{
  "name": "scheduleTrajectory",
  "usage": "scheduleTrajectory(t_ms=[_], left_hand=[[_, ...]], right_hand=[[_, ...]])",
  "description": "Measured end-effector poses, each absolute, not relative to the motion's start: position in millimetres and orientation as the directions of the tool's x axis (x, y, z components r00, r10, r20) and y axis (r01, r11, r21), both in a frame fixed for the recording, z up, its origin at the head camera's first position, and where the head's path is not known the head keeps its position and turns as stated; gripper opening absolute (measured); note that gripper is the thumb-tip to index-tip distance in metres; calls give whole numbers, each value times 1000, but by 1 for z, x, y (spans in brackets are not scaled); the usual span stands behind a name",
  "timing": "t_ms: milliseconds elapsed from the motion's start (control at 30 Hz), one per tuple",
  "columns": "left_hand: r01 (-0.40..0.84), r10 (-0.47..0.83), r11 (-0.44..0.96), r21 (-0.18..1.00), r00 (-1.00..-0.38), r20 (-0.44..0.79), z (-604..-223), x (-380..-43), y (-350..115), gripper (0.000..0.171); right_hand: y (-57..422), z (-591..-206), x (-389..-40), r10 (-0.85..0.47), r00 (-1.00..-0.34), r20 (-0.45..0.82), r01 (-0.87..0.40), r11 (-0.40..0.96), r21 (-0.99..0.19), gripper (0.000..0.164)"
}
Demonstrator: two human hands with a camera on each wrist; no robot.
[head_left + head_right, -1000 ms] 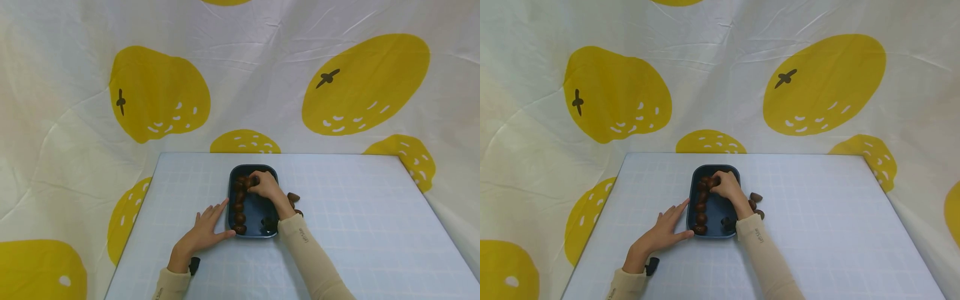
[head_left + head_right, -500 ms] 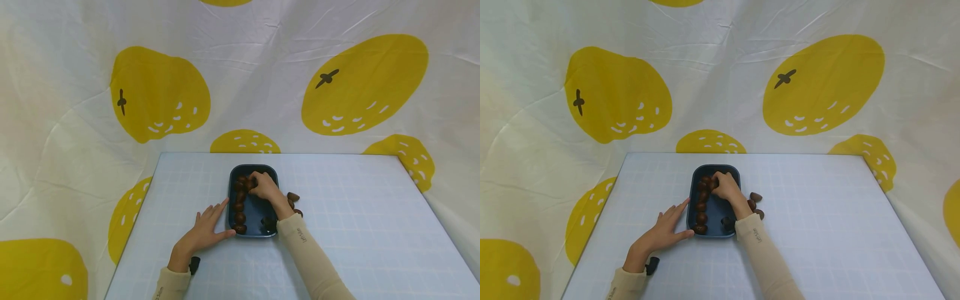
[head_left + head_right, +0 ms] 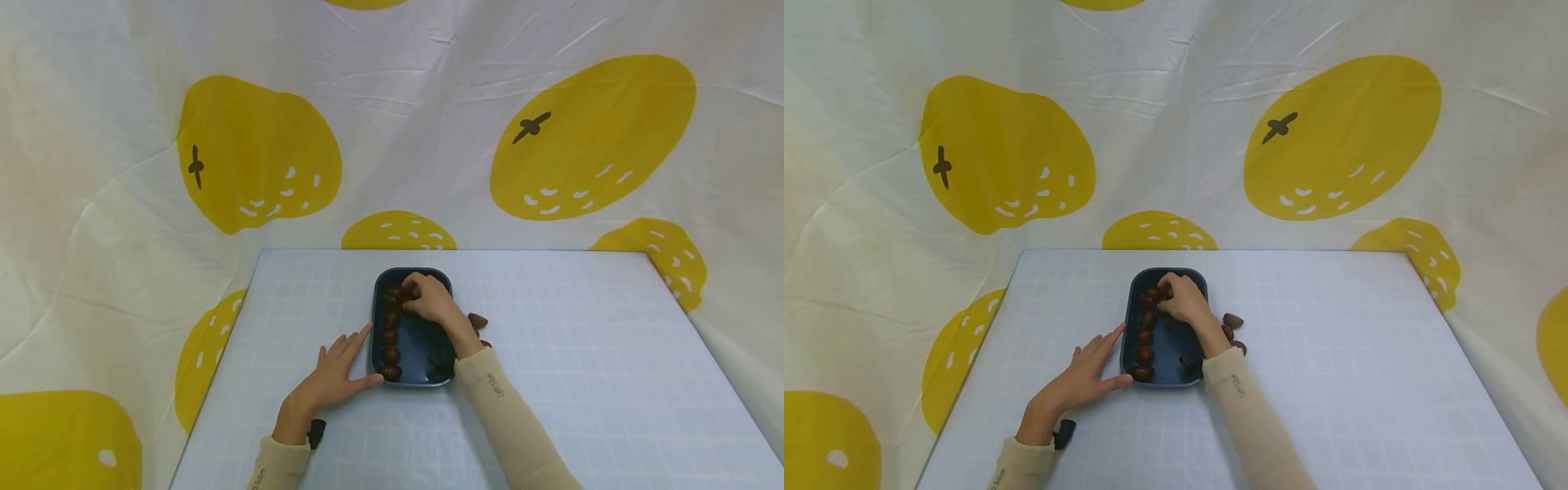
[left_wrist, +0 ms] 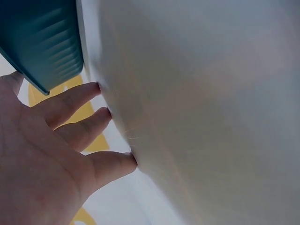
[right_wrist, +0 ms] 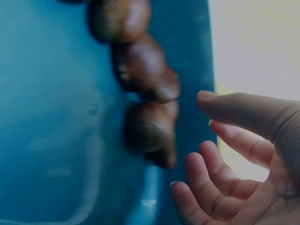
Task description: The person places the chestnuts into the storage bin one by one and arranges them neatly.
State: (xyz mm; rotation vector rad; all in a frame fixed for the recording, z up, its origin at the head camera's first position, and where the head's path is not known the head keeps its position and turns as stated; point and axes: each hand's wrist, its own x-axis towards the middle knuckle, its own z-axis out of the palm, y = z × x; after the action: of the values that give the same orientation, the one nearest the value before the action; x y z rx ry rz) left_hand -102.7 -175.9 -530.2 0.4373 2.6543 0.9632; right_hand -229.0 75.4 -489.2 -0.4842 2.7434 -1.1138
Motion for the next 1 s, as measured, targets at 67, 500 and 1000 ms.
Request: scheduleTrajectory(t_ms=[67, 500, 1000], left_hand=[[183, 373, 733, 655, -914, -163, -530, -103, -176, 97], [187, 374, 721, 667, -915, -148, -528, -101, -175, 97], [182, 374, 726, 663, -914, -158, -529, -101, -175, 98]], right_hand=[[79, -480, -227, -365, -931, -2, -249, 641, -726, 38], [120, -439, -206, -435, -900, 1, -266, 549, -792, 40], [176, -448, -199, -462, -878, 127, -385, 524, -759, 38]])
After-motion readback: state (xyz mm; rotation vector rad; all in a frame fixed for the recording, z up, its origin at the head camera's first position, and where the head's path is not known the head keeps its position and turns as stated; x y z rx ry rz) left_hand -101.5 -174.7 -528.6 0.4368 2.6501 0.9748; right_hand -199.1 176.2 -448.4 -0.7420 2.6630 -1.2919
